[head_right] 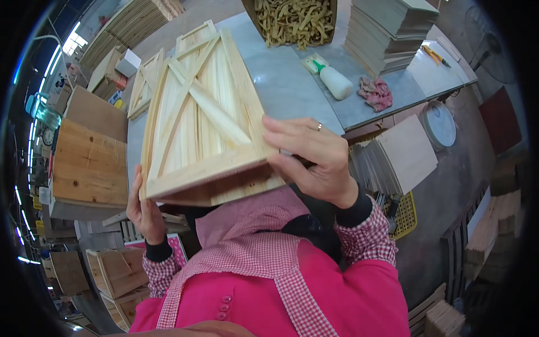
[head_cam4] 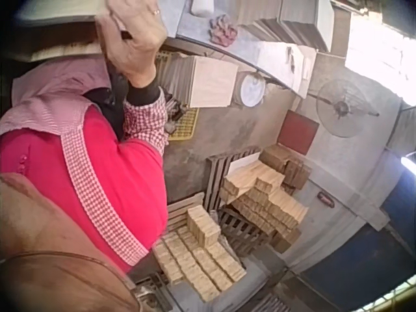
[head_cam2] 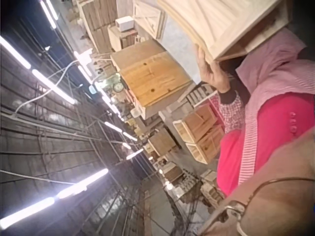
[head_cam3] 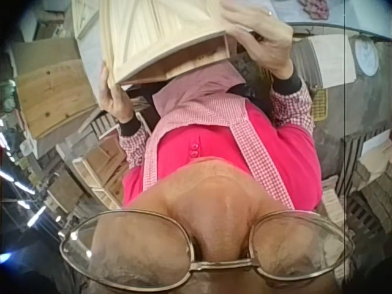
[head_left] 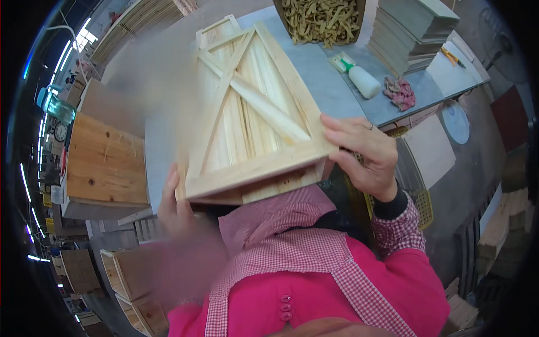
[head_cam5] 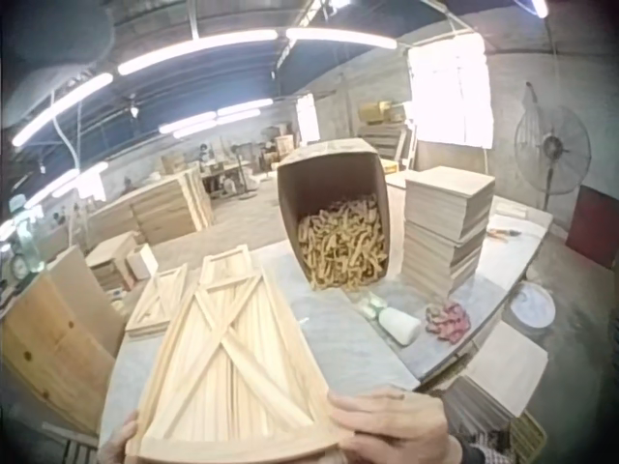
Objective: Assembling wooden boxes by applying glue to the edges of wooden panels and joining them together.
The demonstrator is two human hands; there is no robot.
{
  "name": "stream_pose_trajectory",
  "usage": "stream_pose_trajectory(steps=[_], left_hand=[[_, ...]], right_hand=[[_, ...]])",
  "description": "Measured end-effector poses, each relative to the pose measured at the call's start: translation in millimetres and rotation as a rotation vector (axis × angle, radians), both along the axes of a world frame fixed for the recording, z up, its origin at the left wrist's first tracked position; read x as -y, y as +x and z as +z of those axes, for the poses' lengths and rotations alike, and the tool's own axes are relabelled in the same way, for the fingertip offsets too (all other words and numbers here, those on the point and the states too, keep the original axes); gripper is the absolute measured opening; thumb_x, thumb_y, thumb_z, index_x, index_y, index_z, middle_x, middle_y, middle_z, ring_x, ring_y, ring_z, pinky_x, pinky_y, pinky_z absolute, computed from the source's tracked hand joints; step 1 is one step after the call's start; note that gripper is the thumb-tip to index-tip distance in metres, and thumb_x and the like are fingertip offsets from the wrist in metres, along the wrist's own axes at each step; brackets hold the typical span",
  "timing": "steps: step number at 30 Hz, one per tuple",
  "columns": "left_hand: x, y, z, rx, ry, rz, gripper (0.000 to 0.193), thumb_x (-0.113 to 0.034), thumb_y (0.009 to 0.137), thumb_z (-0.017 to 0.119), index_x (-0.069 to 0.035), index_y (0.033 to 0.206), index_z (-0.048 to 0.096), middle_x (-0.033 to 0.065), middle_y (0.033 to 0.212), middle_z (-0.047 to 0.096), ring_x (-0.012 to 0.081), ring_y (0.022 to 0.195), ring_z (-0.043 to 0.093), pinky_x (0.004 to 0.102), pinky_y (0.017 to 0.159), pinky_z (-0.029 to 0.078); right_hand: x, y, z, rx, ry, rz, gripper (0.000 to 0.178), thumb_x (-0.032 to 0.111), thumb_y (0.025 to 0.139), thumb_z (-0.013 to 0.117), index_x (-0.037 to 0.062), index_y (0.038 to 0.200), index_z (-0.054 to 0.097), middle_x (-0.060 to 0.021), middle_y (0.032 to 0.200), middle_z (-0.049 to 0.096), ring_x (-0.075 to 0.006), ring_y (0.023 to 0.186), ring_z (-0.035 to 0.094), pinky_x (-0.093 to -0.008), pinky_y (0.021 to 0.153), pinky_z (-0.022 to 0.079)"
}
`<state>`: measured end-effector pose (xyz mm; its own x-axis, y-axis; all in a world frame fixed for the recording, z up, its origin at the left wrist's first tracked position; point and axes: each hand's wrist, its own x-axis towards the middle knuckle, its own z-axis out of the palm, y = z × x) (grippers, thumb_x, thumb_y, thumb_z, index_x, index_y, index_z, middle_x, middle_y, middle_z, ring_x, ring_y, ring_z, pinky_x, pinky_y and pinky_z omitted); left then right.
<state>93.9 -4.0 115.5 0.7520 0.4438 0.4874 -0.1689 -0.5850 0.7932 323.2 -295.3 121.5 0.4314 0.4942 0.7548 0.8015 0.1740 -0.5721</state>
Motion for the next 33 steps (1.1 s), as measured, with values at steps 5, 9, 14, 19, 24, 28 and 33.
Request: stream_pose_trajectory(steps=[5, 9, 14, 19, 24, 28, 33], left_hand=[[-17.7, -4.4, -9.2, 0.059, -0.272, -0.141, 0.061, -0.037, 0.096, 0.046, 0.008, 0.136, 0.039, 0.0222, 0.146, 0.035, 0.0302, 0.132, 0.04, 0.0416, 0.11, 0.029], [-27.6, -21.4, -23.4, 0.043, -0.351, -0.113, 0.067, -0.041, 0.096, 0.044, 0.009, 0.139, 0.033, 0.0209, 0.145, 0.037, 0.029, 0.13, 0.042, 0.0401, 0.109, 0.032], [-10.0, -27.1, -29.0, 0.031, -0.432, 0.156, 0.064, -0.039, 0.097, 0.043, 0.008, 0.139, 0.033, 0.0188, 0.141, 0.041, 0.0271, 0.128, 0.044, 0.0384, 0.107, 0.035], [-10.6, -31.1, -31.3, -0.002, -0.397, 0.298, 0.058, -0.034, 0.098, 0.042, 0.008, 0.137, 0.036, 0.0175, 0.139, 0.044, 0.0257, 0.127, 0.046, 0.0379, 0.106, 0.035], [-21.7, -29.3, -39.2, -0.031, -0.393, 0.238, 0.053, -0.03, 0.099, 0.042, 0.007, 0.137, 0.037, 0.0173, 0.137, 0.046, 0.0254, 0.126, 0.047, 0.0375, 0.106, 0.036], [-19.3, -30.8, -38.7, 0.001, -0.419, 0.216, 0.054, -0.03, 0.097, 0.045, 0.006, 0.137, 0.038, 0.0166, 0.135, 0.047, 0.0247, 0.124, 0.048, 0.0368, 0.105, 0.038], [-12.0, -46.4, -47.6, 0.015, -0.448, 0.277, 0.056, -0.031, 0.095, 0.051, 0.005, 0.136, 0.039, 0.016, 0.133, 0.049, 0.0243, 0.122, 0.05, 0.036, 0.103, 0.039]], right_hand=[[-48.0, 90.0, -12.9, -0.243, 0.232, -0.352, 0.021, 0.006, 0.084, 0.064, -0.0022, 0.103, 0.067, -0.0135, 0.092, 0.069, -0.0194, 0.085, 0.065, -0.0311, 0.077, 0.05], [-97.8, 259.6, -71.8, -0.305, 0.123, -0.814, 0.027, 0.023, 0.086, 0.065, -0.002, 0.094, 0.066, -0.0165, 0.086, 0.068, -0.0262, 0.072, 0.065, -0.0368, 0.069, 0.051], [-127.3, 334.6, -96.7, -0.421, -0.308, -1.11, 0.028, 0.027, 0.084, 0.064, -0.0013, 0.085, 0.066, -0.0186, 0.083, 0.067, -0.0345, 0.078, 0.064, -0.0433, 0.069, 0.051], [-156.8, 307.0, -81.6, -0.19, -0.582, -0.814, 0.023, 0.022, 0.083, 0.061, 0.0002, 0.089, 0.065, -0.0178, 0.084, 0.067, -0.0378, 0.079, 0.064, -0.0474, 0.072, 0.051], [-147.1, 304.1, -81.2, -0.257, -0.187, -0.969, 0.025, 0.027, 0.083, 0.06, 0.0018, 0.084, 0.064, -0.0189, 0.097, 0.064, -0.0373, 0.087, 0.062, -0.0466, 0.074, 0.05], [-105.9, 347.2, -83.2, -0.364, -0.018, -1.308, 0.03, 0.03, 0.082, 0.063, 0.0007, 0.087, 0.064, -0.0204, 0.113, 0.057, -0.0347, 0.099, 0.059, -0.0456, 0.078, 0.049], [-119.2, 350.4, -77.0, -0.429, -0.37, -1.206, 0.03, 0.028, 0.082, 0.064, -0.0009, 0.09, 0.065, -0.02, 0.104, 0.062, -0.0347, 0.094, 0.062, -0.046, 0.078, 0.05]])
